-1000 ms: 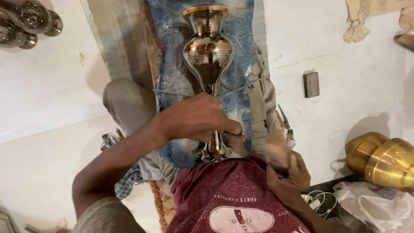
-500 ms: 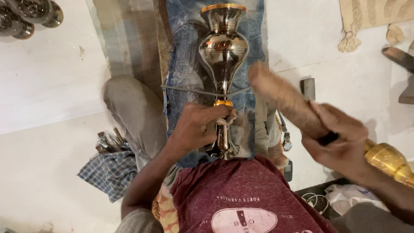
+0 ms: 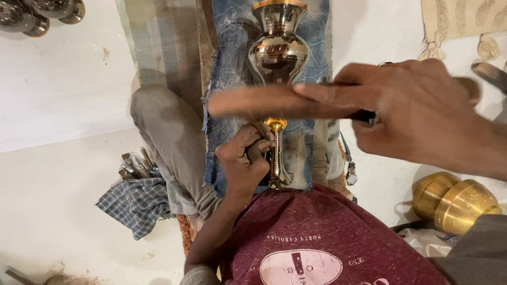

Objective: The person sits on the floor with a brass vase held against a padded leg support and shapes the small brass knob on its stem. They hold a punch against the knob with one hand and strike it with a wooden mallet held in the other hand, repositioning the punch repeatedly around the knob.

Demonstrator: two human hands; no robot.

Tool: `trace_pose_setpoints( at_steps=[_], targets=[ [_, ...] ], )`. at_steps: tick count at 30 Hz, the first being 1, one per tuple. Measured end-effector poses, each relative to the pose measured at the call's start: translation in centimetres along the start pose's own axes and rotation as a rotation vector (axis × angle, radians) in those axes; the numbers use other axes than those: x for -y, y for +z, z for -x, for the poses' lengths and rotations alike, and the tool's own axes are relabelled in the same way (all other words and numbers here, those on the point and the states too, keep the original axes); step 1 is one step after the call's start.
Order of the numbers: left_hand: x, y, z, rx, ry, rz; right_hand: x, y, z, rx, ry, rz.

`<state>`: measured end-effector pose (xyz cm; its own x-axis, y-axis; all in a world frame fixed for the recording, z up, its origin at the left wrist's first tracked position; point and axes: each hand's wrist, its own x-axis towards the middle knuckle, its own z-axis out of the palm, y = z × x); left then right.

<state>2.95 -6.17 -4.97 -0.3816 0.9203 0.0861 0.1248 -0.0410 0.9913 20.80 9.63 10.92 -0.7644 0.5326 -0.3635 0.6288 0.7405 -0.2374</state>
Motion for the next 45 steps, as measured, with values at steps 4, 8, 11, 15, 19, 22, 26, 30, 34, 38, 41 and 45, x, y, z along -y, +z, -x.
trace_pose_setpoints(
  at_steps=[4,8,11,15,19,22,26,30,34,38,41,45],
  targets=[
    [-0.2,0.0,-0.1,-0.001,0.003,0.045,-0.7,0.7,-0.7,0.221,0.032,0.251],
    [0.0,-0.3,-0.7,0.15,0.068,-0.028,-2.0,5.6,-0.5,-0.15,-0.016,-0.36],
    [0.1,-0.6,-1.2,0.264,0.167,-0.13,-3.1,11.1,0.6,-0.276,-0.042,-0.967],
    [0.3,-1.2,-2.1,0.378,0.233,-0.261,-3.6,16.2,2.6,-0.541,-0.135,-1.144],
    [0.2,-2.0,-2.9,0.473,0.218,-0.374,-2.5,16.3,4.8,-0.726,0.014,-1.188],
    [-0.2,-2.5,-3.6,0.566,0.264,-0.384,-1.4,14.6,6.4,-0.726,0.034,-1.027],
    [-0.4,-2.6,-5.1,0.758,0.262,-0.391,0.0,14.5,8.0,-0.76,0.129,-0.911],
    [-0.5,-2.6,-6.0,0.811,0.435,-0.394,0.1,16.8,9.1,-0.63,0.106,-0.798],
    [-0.2,-2.0,-6.6,0.981,0.185,-0.437,0.6,19.6,9.1,-0.763,0.077,-1.267],
    [0.0,-2.2,-7.6,0.946,0.449,-0.219,2.2,20.5,9.7,-0.798,0.122,-0.879],
    [0.2,-2.1,-8.1,1.031,0.515,-0.217,3.6,20.5,10.1,-1.002,0.137,-0.91],
    [0.9,-2.0,-8.3,1.168,0.506,-0.31,4.6,20.2,12.3,-0.824,0.299,-0.602]
  ],
)
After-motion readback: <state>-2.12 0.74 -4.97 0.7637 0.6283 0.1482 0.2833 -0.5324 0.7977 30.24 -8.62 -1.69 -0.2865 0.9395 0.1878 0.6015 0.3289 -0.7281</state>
